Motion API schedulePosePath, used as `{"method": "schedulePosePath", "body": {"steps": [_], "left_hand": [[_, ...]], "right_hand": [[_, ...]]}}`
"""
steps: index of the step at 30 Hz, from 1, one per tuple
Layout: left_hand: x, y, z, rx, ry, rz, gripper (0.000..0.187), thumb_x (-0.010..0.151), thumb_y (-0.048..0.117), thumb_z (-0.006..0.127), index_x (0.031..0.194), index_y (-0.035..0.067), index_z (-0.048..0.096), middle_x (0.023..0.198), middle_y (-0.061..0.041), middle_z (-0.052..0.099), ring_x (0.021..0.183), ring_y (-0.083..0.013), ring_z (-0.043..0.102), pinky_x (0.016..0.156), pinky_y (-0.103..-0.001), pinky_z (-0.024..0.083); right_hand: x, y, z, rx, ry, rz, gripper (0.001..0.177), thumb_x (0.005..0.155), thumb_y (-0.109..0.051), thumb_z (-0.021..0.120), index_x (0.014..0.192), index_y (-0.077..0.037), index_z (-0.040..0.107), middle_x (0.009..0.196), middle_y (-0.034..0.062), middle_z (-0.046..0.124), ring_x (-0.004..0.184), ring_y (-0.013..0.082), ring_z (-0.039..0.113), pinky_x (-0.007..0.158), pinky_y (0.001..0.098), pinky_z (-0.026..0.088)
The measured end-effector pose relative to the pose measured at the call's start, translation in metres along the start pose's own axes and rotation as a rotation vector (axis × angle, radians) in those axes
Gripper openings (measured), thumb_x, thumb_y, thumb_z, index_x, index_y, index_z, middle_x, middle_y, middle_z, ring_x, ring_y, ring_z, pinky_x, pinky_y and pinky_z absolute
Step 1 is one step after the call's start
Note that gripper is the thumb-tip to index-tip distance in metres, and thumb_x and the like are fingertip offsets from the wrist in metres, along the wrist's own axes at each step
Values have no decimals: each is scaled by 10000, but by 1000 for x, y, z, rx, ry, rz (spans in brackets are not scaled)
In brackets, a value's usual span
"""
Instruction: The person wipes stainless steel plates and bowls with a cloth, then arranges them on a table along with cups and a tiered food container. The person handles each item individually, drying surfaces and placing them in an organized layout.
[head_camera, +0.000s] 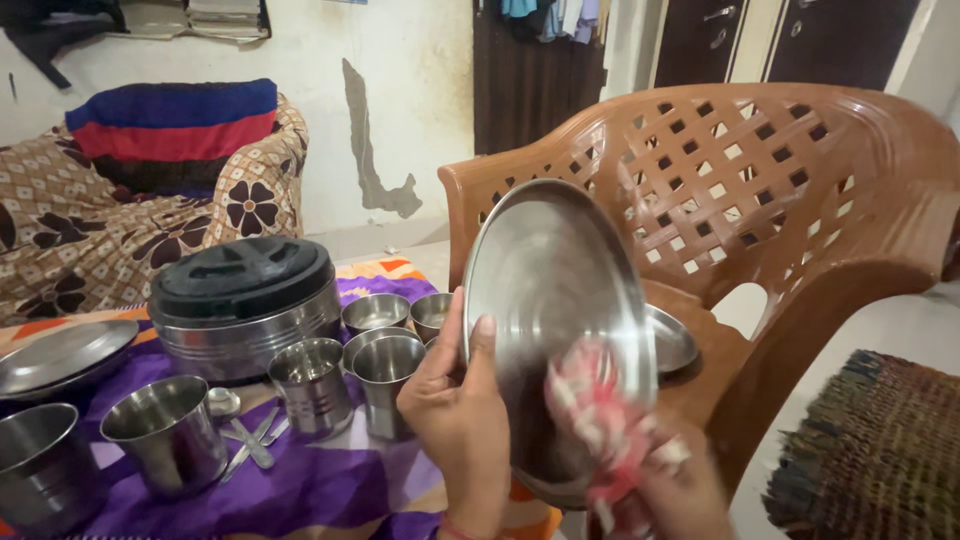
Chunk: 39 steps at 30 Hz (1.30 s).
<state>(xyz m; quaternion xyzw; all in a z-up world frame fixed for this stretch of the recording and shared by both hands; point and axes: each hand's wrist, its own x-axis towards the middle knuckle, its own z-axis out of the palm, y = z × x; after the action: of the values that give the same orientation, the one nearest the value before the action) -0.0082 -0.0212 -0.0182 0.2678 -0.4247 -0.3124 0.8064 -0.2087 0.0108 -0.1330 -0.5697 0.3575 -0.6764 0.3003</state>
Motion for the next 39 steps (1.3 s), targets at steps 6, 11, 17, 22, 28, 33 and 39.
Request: {"method": "schedulePosePath", "body": {"steps": [6,11,17,22,28,33,39], "left_hand": [[-8,17,6,220,-245,17,822,849,1,703,1579,85,336,1068,-134,824,853,-160,781,757,-274,587],[-21,41,8,376,-431,-23,1130,787,12,714,1659,152,7,918,-162,790,817,-244,795,713,-324,599],[-11,56,9,268,-354,110,989,821,-18,721,1616,118,150,987,-162,822,919,-209,829,758,-288,608],[-7,67,3,65,-299,65,855,851,-54,746,1571,102,312,1039,-190,837,964,-174,809,850,-251,609],[8,72,-7,-198,-332,-10,898,869,-108,685,1598,108,208,1044,-260,789,964,-191,773,860,-275,629],[18,69,-13,-189,-318,2,998,842,-128,679,1624,127,113,1069,-265,770,960,-171,741,843,-251,589],[23,54,-16,-213,-238,40,1001,858,-117,678,1640,129,103,1058,-274,760,929,-169,724,814,-250,576]], "right_hand": [[57,-128,14,-851,94,-347,526,660,-104,734,1182,-146,683,1006,120,732,918,259,685,817,420,500],[87,-189,71,-1573,-382,-747,815,476,-272,896,1251,-335,652,1233,42,707,1235,296,598,1088,499,372],[147,-213,37,-1612,-205,-649,594,490,-320,954,1063,-252,813,1065,102,767,1252,412,558,1108,542,355],[172,-166,-52,-1035,55,-291,211,871,-118,681,1057,-30,731,827,129,730,709,246,678,680,380,532],[163,-46,-139,-635,326,-92,190,1001,-116,570,918,31,658,795,65,641,710,151,585,612,328,474],[82,47,-119,-5,653,329,254,1054,-248,570,1024,-18,674,803,47,636,668,141,605,550,339,473],[10,95,-57,328,476,433,310,1071,-278,587,1053,16,682,817,83,632,680,171,605,529,356,465]]}}
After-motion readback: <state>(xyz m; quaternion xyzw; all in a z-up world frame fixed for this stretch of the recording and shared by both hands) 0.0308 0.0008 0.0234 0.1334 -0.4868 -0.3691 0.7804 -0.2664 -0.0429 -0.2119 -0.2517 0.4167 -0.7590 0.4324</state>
